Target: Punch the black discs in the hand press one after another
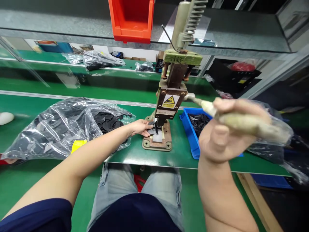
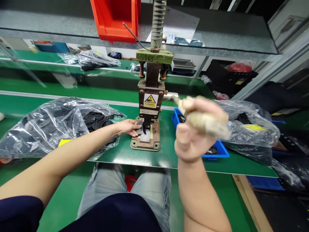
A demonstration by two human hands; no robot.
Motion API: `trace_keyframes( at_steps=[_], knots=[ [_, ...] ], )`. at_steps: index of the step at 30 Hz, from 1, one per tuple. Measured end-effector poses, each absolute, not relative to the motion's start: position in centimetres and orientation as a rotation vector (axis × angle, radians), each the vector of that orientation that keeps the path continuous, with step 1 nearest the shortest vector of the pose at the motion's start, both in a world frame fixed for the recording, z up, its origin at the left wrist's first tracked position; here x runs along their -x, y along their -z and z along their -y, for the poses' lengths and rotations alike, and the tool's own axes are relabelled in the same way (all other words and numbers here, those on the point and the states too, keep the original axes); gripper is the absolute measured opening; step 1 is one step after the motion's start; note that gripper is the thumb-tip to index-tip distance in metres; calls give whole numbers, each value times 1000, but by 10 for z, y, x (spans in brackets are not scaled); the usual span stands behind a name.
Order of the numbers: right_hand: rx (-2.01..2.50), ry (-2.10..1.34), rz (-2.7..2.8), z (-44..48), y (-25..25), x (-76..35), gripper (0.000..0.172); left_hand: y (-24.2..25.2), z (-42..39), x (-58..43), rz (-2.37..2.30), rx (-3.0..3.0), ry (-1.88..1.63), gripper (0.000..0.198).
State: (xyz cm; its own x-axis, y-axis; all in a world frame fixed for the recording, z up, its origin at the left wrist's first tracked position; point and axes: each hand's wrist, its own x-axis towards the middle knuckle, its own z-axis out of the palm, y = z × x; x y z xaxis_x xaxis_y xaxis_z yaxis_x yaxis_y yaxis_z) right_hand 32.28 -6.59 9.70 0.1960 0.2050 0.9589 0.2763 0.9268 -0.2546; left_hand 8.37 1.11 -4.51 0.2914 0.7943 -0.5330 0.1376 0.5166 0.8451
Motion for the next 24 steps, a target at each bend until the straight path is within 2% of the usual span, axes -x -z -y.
trace_keyframes(
  at_steps=[3, 6, 8, 11, 13, 16, 24],
  knots=[
    [488, -45, 1400, 51, -107, -334, 58, 33, 7, -79, -1193, -1013, -641, 38],
    [719, -191, 1324, 52, -61, -338, 54, 16, 33, -67, -1129, -1095, -682, 46],
    [839, -381, 1398, 63, -12, -330, 37, 5, 53, -59, -1082, -1150, -670, 49],
    [915, -710, 1572, 89, 48, -303, 32, -6, 79, -56, -1035, -1194, -645, 51],
    [910, -849, 1619, 104, 69, -283, 30, -9, 92, -59, -1020, -1218, -643, 52],
    [907, -928, 1576, 116, 79, -264, 25, -9, 104, -65, -1014, -1256, -632, 50],
    [872, -936, 1502, 123, 81, -262, 28, -15, 113, -66, -1065, -1349, -573, 44]
  ],
)
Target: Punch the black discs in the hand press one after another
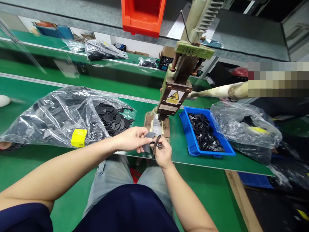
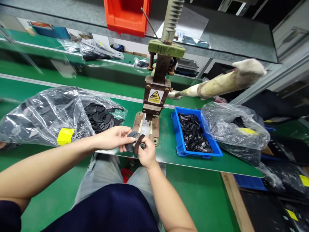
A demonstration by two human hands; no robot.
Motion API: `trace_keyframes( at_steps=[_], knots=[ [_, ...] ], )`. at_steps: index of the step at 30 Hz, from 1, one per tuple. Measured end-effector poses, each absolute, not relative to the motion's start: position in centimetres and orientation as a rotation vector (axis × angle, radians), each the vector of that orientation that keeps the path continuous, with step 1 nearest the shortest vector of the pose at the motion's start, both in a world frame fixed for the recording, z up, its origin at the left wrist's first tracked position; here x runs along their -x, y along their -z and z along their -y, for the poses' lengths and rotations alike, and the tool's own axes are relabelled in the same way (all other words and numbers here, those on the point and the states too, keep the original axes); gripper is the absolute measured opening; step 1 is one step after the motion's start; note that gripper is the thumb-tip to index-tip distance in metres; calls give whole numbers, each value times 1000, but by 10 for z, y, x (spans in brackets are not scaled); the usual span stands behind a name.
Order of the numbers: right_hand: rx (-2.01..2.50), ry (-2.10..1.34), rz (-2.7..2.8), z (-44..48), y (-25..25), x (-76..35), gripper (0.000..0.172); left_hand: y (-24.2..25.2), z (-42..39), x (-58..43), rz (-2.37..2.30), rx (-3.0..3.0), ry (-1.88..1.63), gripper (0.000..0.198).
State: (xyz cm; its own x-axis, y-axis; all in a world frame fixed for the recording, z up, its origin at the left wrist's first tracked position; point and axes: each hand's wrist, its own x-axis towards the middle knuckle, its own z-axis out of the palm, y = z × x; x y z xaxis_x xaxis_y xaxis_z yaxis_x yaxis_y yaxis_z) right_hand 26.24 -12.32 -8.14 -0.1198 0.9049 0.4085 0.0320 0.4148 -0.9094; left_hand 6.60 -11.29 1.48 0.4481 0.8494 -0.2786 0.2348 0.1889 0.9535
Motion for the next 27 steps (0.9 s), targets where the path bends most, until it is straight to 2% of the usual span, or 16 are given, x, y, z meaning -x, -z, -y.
trace_keyframes(
  at_steps=[12, 15, 20, 23, 27],
  knots=[
    [944, -740, 1693, 129, 75, -271, 14, -7, 99, -67, -938, -1130, -484, 50],
    [917, -632, 1849, 124, 65, -282, 13, -4, 96, -59, -1002, -1232, -480, 51],
    [885, -455, 2011, 121, 60, -291, 13, -9, 106, -62, -1229, -1697, -806, 38],
    [860, -393, 2076, 121, 63, -293, 13, -7, 113, -69, -1229, -1951, -742, 37],
    [783, -378, 2129, 122, 65, -295, 16, 5, 111, -72, -1179, -1784, -626, 45]
  ],
)
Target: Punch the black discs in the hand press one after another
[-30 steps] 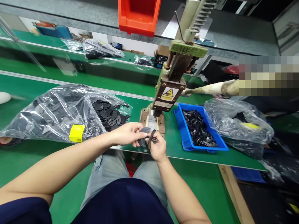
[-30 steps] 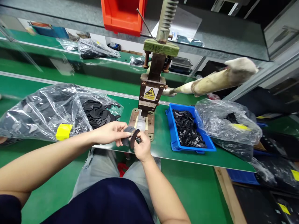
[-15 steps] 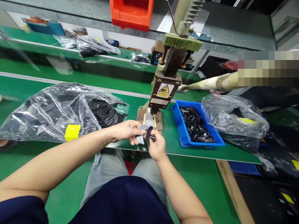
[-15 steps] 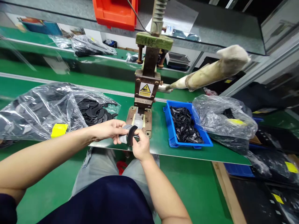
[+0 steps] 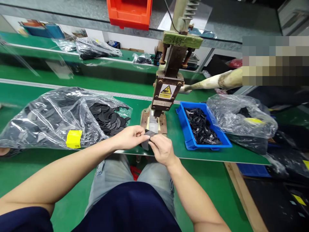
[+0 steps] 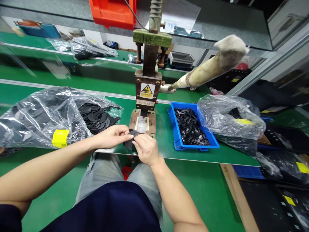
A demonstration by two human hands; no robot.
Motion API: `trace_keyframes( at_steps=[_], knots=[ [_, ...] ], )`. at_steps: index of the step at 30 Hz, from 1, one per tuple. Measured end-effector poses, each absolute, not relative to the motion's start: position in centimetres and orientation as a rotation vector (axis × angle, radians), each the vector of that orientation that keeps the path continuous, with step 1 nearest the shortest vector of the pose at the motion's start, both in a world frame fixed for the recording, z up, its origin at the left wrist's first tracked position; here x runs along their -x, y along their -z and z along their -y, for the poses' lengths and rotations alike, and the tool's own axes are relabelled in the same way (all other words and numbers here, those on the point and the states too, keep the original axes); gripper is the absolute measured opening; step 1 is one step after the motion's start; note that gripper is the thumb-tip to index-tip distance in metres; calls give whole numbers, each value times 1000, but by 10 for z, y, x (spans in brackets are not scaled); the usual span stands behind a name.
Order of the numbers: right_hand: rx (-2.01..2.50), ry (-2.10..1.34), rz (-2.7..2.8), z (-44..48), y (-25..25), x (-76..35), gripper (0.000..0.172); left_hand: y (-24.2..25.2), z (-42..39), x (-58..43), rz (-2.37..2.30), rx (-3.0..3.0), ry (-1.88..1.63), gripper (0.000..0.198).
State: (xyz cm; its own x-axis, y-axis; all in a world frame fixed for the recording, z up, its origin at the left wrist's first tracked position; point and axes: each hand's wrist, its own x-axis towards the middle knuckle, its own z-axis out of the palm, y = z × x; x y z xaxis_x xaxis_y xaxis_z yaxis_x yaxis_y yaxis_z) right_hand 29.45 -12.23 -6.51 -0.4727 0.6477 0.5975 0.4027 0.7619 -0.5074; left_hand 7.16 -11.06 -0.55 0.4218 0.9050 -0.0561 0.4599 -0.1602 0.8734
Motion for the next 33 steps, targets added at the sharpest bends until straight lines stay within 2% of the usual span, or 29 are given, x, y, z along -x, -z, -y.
trace_keyframes(
  at_steps=[4, 9, 13, 16, 19, 22, 26, 30, 33],
  knots=[
    [733, -399, 2106, 126, 64, -297, 16, 15, 109, -69, -1058, -1570, -587, 47],
    [743, -432, 2026, 130, 62, -294, 18, 17, 117, -70, -1054, -1382, -820, 43],
    [754, -450, 2038, 127, 62, -295, 20, 20, 119, -65, -891, -1201, -643, 45],
    [868, -431, 1985, 122, 69, -307, 25, 28, 104, -48, -1024, -1200, -712, 45],
    [1012, -372, 1868, 118, 81, -329, 23, 40, 67, -22, -1273, -1230, -827, 43],
    [1088, -308, 1791, 117, 96, -346, 19, 46, 11, 6, -1589, -1387, -777, 33],
    [1115, -255, 1762, 117, 111, -352, 14, 25, -78, 29, -1953, -1667, -661, 24],
    [1119, -231, 1761, 116, 113, -350, 14, -4, -145, 33, -2082, -1807, -766, 33],
    [1109, -227, 1764, 118, 113, -350, 14, -4, -160, 30, -2105, -1864, -770, 41]
  ],
)
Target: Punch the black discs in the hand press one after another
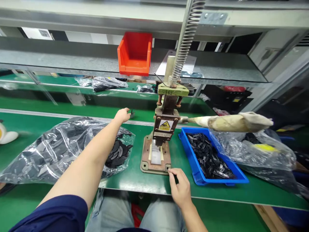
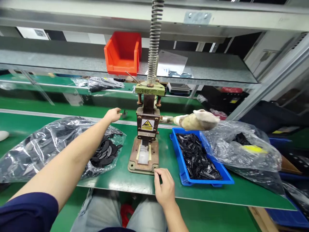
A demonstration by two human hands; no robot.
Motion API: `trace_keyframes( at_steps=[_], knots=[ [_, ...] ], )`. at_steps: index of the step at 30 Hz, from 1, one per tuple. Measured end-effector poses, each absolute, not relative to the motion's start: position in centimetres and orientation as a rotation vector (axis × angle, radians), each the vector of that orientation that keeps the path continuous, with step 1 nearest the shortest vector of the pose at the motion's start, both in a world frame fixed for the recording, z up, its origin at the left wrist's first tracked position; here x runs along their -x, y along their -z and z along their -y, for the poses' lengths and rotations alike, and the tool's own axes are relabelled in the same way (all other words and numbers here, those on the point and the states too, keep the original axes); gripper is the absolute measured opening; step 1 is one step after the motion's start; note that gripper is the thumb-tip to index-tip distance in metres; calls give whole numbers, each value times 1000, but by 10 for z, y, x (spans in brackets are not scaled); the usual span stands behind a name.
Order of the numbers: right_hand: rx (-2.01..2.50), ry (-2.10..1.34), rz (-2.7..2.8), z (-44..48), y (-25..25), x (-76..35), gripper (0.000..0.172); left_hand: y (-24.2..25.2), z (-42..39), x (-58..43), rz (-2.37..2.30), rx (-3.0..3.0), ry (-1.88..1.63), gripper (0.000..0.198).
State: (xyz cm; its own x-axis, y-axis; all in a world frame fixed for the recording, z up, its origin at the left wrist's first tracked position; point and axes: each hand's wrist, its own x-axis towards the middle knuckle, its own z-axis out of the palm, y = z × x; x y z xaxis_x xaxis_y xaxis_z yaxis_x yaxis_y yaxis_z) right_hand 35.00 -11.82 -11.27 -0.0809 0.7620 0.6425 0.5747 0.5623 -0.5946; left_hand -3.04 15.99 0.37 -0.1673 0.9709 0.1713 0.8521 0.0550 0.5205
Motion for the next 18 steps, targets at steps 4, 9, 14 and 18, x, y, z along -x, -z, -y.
trace_keyframes(
  at_steps=[4, 9, 14, 18],
  knots=[
    [1092, -239, 1761, 119, 114, -351, 15, 19, -134, 19, -2045, -1930, -738, 32],
    [1057, -256, 1766, 118, 113, -349, 14, 53, -53, -21, -1819, -2048, -730, 28],
    [1093, -277, 1860, 125, 100, -351, 16, 97, 49, -67, -1539, -2124, -987, 26],
    [1267, -252, 1909, 118, 70, -386, 20, 128, 97, -77, -1515, -1978, -1166, 33]
  ],
)
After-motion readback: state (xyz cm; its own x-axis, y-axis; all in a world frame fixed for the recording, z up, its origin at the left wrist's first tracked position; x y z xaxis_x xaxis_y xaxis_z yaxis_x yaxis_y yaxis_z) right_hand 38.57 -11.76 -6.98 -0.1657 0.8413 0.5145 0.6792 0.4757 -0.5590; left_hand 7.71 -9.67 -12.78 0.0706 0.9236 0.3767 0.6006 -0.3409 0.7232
